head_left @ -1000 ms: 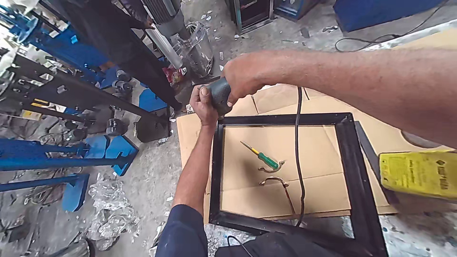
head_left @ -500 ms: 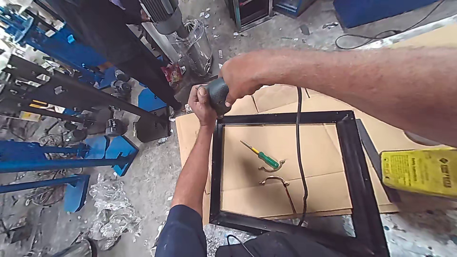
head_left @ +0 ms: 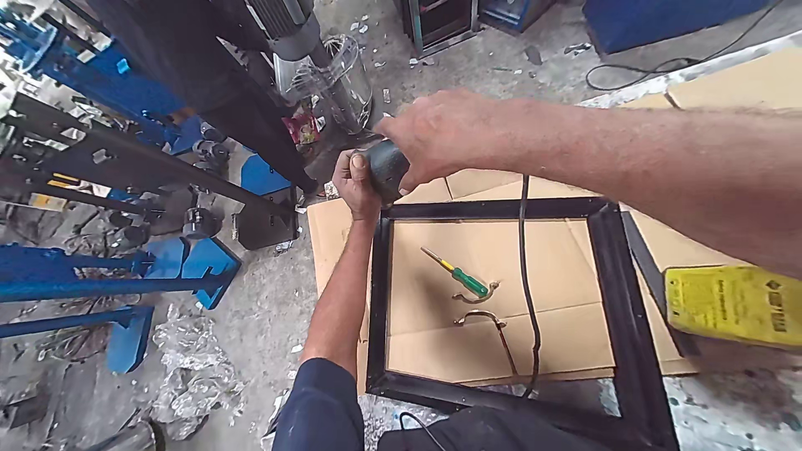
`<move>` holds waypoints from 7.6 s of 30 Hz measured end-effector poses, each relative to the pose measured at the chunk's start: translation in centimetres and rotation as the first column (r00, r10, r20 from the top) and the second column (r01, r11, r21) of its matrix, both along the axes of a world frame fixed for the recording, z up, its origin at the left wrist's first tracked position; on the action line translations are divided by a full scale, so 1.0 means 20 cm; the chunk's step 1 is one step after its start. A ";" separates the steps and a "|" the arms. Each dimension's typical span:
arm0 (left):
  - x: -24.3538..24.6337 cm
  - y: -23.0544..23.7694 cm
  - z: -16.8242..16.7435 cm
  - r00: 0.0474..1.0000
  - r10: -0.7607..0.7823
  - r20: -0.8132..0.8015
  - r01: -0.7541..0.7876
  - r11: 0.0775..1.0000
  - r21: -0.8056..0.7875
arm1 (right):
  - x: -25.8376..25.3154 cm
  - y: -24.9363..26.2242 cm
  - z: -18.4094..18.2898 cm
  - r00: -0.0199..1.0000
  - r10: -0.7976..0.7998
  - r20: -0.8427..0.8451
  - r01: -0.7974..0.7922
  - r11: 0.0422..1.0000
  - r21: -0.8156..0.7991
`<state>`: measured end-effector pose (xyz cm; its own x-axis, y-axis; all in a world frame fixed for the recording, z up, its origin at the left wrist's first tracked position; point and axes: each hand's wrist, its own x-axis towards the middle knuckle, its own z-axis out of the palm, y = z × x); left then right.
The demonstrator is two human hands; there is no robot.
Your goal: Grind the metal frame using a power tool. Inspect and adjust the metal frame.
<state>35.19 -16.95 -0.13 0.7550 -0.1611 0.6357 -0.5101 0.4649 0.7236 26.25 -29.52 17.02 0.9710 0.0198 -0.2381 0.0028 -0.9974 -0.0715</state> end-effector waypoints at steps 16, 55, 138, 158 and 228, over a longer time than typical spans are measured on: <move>0.00 0.01 -0.02 0.999 0.027 -0.024 -0.027 0.999 0.018 | 0.01 0.01 -0.02 1.000 0.007 0.010 -0.007 1.000 -0.002; -0.03 0.02 0.01 0.999 -0.015 -0.034 0.015 1.000 0.000 | 0.06 -0.03 0.01 0.922 -0.129 -0.366 0.258 0.907 0.331; -0.69 -0.70 0.17 0.934 -0.357 0.001 0.357 0.933 -0.041 | -0.86 -0.50 0.26 0.858 -0.473 -0.201 0.497 0.863 0.092; -0.67 -0.70 0.12 0.940 -0.340 0.008 0.340 0.940 -0.015 | -0.84 -0.54 0.18 0.865 -0.455 -0.210 0.490 0.857 0.162; -0.64 -0.75 0.02 0.958 -0.284 -0.027 0.285 0.959 0.009 | -0.71 -0.62 0.04 0.857 -0.419 -0.300 0.481 0.859 0.175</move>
